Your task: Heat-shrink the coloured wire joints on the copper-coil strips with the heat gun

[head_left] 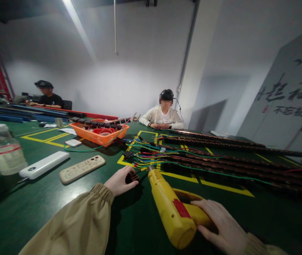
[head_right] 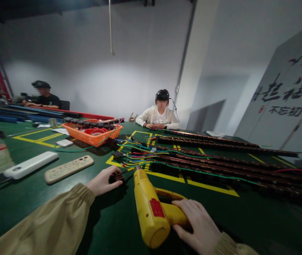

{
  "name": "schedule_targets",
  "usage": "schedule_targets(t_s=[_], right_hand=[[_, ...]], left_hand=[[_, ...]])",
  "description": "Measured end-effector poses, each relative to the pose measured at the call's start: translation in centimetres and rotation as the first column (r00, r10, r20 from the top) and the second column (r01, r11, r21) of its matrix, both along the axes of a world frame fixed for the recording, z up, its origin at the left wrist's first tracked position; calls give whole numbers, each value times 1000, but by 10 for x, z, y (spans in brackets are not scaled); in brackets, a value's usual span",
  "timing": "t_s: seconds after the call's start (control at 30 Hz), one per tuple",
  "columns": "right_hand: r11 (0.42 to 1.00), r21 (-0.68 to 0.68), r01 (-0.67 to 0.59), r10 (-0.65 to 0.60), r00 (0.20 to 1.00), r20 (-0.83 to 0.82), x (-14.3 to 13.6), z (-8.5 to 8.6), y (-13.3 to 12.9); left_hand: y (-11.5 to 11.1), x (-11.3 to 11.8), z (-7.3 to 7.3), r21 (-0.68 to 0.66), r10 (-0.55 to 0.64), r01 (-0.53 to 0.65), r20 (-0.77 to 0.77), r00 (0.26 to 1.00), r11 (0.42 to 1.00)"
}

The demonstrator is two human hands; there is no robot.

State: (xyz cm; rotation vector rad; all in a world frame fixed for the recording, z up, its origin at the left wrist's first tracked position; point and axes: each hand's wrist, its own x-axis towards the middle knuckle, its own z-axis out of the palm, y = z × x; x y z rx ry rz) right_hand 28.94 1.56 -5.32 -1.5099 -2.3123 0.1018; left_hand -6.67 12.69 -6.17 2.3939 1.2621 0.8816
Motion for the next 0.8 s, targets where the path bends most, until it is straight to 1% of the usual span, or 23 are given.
schedule_targets(t_s=[0.13, 0.3, 0.47, 0.57, 0.7, 0.8], right_hand=[[998, 65, -8, 13, 997, -73, -10, 0, -9], [994, 107, -19, 24, 998, -51, -19, -5, -16], [986, 132, -100, 111, 991, -75, -23, -10, -22], [983, 139, -117, 129, 988, -80, -24, -6, -22], [986, 68, -152, 157, 986, -64, -26, 5, -18], [990, 64, -128, 131, 991, -31, -26, 10, -15]], left_hand=[[-1, 2, 2, -39, 27, -27, -4, 1000, 999], [-3, 3, 3, -42, 36, -36, -9, 999, 998], [-2, 2, 3, -15, 46, -46, -9, 999, 999], [-2, 1, 3, -11, 41, -41, -2, 999, 999], [-2, 0, 3, -7, 44, -44, -4, 999, 999], [-3, 0, 3, -1, 48, -48, -11, 999, 999]])
